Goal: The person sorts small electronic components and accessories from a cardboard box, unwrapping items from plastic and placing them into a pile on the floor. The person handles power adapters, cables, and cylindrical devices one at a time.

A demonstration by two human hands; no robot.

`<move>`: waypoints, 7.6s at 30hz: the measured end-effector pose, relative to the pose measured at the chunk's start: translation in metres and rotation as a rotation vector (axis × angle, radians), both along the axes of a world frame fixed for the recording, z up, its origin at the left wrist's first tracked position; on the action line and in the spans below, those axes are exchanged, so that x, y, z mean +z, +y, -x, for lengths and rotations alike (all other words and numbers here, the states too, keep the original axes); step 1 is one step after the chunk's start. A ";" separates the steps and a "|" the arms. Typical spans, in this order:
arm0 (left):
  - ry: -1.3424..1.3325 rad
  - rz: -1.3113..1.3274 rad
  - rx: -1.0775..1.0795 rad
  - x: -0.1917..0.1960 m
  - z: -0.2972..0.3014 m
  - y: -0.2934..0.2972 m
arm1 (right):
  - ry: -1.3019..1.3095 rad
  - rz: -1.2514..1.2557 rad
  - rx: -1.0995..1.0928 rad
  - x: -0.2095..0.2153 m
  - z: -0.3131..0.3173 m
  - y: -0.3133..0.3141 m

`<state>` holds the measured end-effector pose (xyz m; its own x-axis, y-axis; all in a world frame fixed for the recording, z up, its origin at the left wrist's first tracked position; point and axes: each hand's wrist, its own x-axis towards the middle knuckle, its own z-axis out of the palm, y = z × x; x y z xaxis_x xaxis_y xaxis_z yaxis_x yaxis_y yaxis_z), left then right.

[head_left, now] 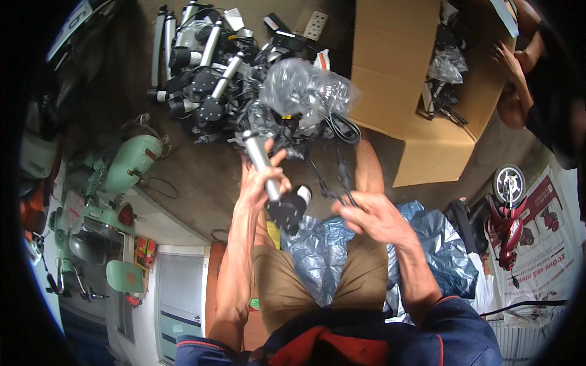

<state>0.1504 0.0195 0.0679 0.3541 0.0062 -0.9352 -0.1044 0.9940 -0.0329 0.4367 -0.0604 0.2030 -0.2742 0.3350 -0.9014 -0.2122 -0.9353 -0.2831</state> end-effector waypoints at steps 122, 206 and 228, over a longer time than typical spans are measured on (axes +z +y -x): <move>0.753 -1.317 -1.626 -0.166 0.091 0.232 | -1.210 -0.955 0.130 -0.365 0.153 0.093; 0.010 -0.681 -0.805 0.157 -0.496 -0.101 | -0.242 0.008 -0.808 0.016 -0.289 -0.196; -1.005 -1.999 -2.756 -0.154 -0.594 -0.056 | -1.027 0.120 -0.180 -0.272 -0.378 -0.230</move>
<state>0.7447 -0.0362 -0.0862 0.5656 -0.6070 -0.5582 -0.5539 -0.7811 0.2881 0.8147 -0.2900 -0.0690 0.6861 0.1877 -0.7028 -0.0615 -0.9477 -0.3131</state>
